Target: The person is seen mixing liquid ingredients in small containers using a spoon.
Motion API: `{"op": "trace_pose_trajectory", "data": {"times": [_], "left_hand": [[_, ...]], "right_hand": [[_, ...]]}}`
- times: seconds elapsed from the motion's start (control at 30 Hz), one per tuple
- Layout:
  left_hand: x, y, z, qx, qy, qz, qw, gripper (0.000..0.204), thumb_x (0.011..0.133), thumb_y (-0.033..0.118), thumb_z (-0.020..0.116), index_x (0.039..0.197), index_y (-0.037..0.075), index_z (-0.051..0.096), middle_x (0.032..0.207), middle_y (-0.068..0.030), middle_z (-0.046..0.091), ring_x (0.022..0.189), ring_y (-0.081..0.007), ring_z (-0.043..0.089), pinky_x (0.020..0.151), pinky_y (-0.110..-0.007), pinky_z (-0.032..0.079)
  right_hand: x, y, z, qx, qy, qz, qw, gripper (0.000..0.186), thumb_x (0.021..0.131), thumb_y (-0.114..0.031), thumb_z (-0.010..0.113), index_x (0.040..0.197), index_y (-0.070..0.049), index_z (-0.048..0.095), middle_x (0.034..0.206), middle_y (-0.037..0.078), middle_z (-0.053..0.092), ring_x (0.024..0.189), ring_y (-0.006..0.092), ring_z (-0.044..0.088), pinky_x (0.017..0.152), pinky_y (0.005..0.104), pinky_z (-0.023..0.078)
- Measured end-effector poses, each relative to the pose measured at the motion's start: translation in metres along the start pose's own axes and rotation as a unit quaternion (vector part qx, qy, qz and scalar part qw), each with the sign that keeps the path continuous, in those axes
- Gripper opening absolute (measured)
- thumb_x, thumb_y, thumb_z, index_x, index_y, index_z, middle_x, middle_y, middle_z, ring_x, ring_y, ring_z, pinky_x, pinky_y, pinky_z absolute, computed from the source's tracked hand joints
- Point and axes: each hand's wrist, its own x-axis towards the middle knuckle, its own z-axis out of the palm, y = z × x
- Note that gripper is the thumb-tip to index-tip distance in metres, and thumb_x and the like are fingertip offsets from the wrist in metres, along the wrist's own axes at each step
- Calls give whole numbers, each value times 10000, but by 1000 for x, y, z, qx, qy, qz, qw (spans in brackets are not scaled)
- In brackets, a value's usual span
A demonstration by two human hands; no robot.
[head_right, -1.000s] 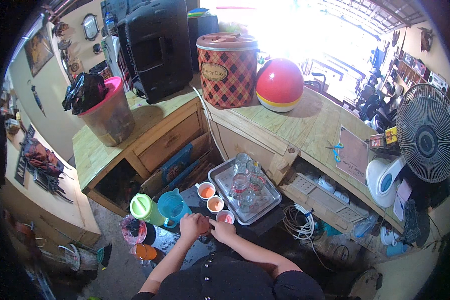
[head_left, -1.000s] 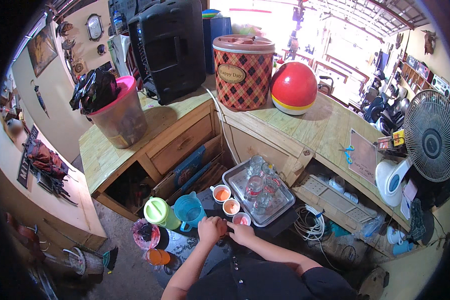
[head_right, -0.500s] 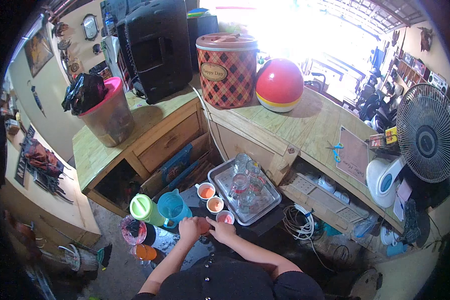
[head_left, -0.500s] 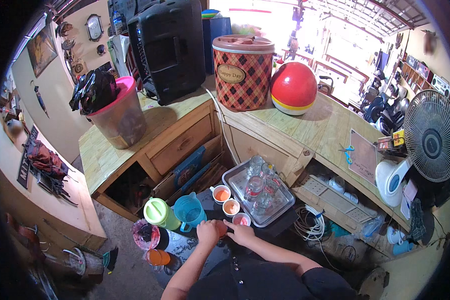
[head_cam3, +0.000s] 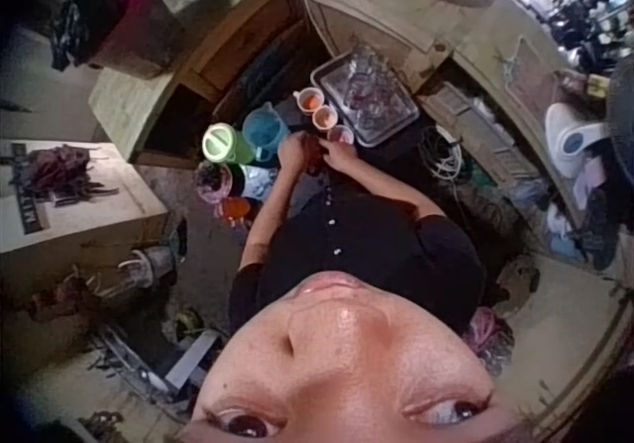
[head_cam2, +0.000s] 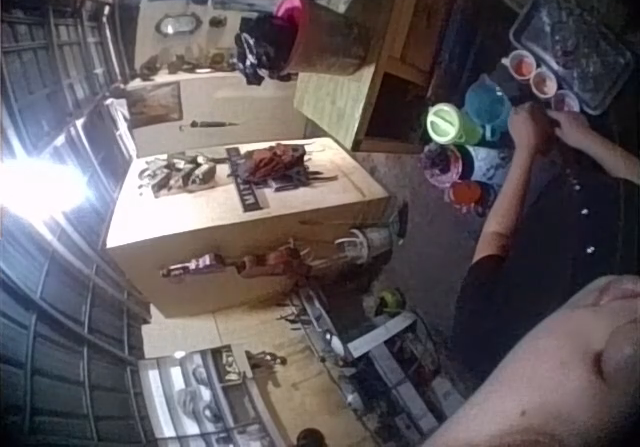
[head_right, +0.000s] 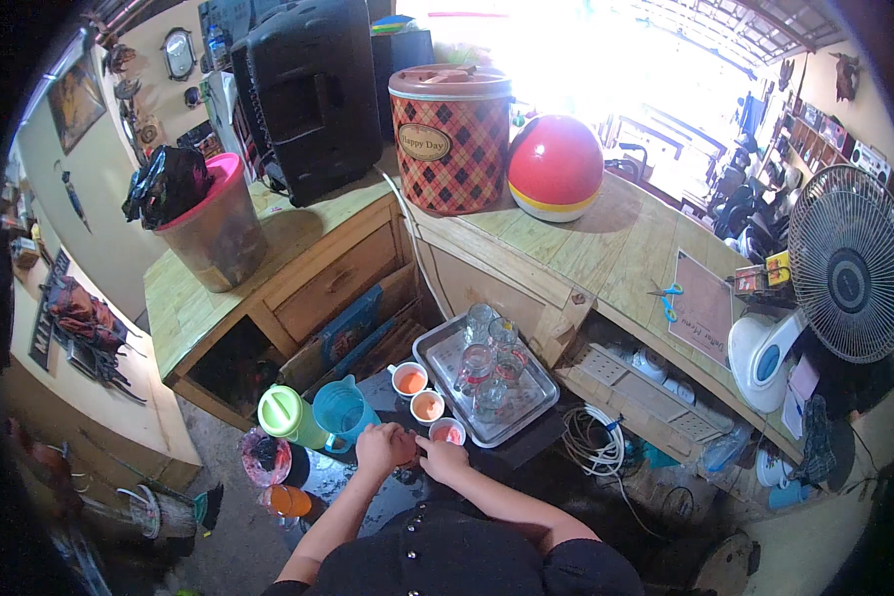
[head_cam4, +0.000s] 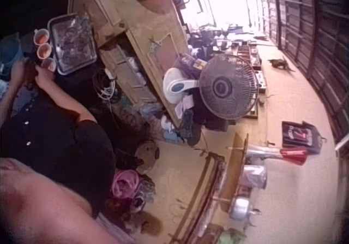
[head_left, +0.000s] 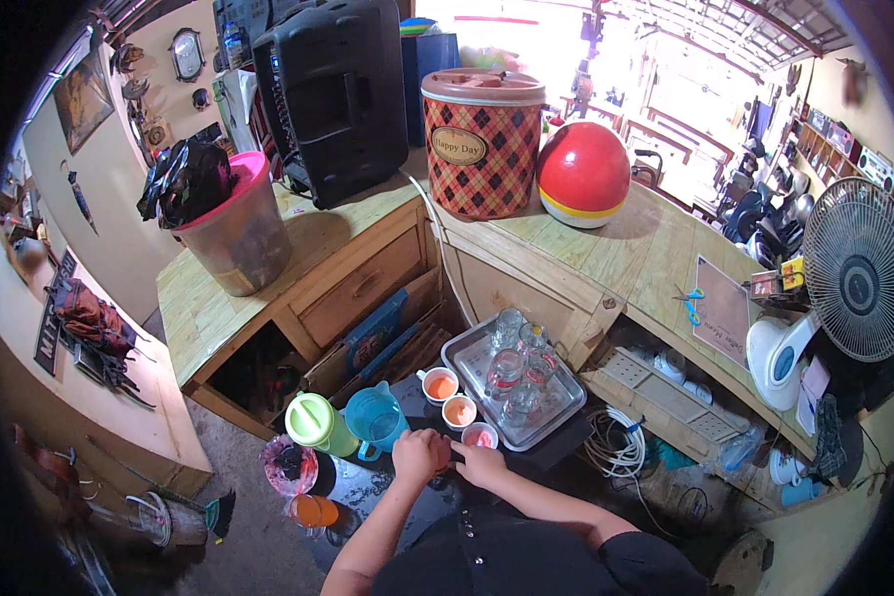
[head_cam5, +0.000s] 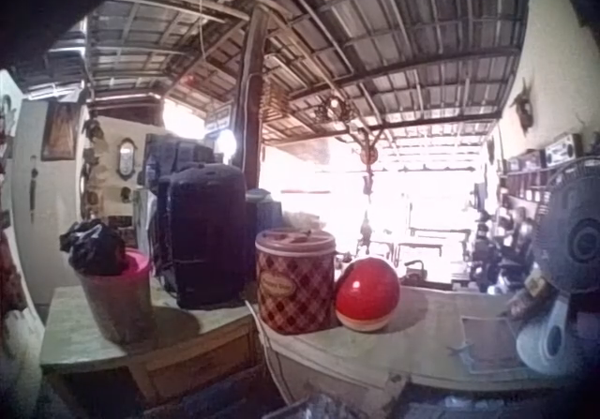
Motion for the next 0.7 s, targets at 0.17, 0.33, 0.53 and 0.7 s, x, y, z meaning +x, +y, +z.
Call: {"op": "trace_pose_trajectory", "data": {"times": [0.17, 0.33, 0.53, 0.7], "left_hand": [[-10, 2, -10, 100, -18, -14, 995, 178, 779, 292, 637, 794, 119, 676, 782, -64, 662, 801, -267, 605, 688, -397, 434], [-4, 3, -6, -7, 32, -18, 999, 161, 776, 283, 633, 812, 137, 689, 806, -49, 676, 789, -247, 601, 706, -390, 404], [-15, -6, 4, 68, -34, -12, 997, 188, 734, 303, 670, 825, 139, 681, 812, -37, 676, 774, -241, 598, 701, -400, 399], [-6, 10, -15, 38, 29, 2, 999, 219, 727, 330, 676, 837, 141, 665, 815, -28, 671, 768, -237, 610, 673, -389, 419]], "right_hand": [[-10, -13, -15, 20, 9, -17, 1000, 567, 850, -308, 565, 1389, -315, 389, 911, 152, 662, 788, 326, 660, 655, 482, 524], [-4, -3, -3, 5, 20, -19, 1000, 576, 847, -317, 571, 1393, -316, 385, 892, 156, 662, 772, 326, 660, 639, 466, 528], [-12, -16, -20, 18, -13, -6, 1000, 556, 858, -404, 578, 1378, -309, 405, 982, 156, 655, 835, 330, 653, 689, 454, 520], [-2, 4, 4, 2, 34, -26, 999, 604, 851, -299, 559, 1414, -337, 344, 872, 160, 657, 755, 320, 657, 629, 457, 527]]}}
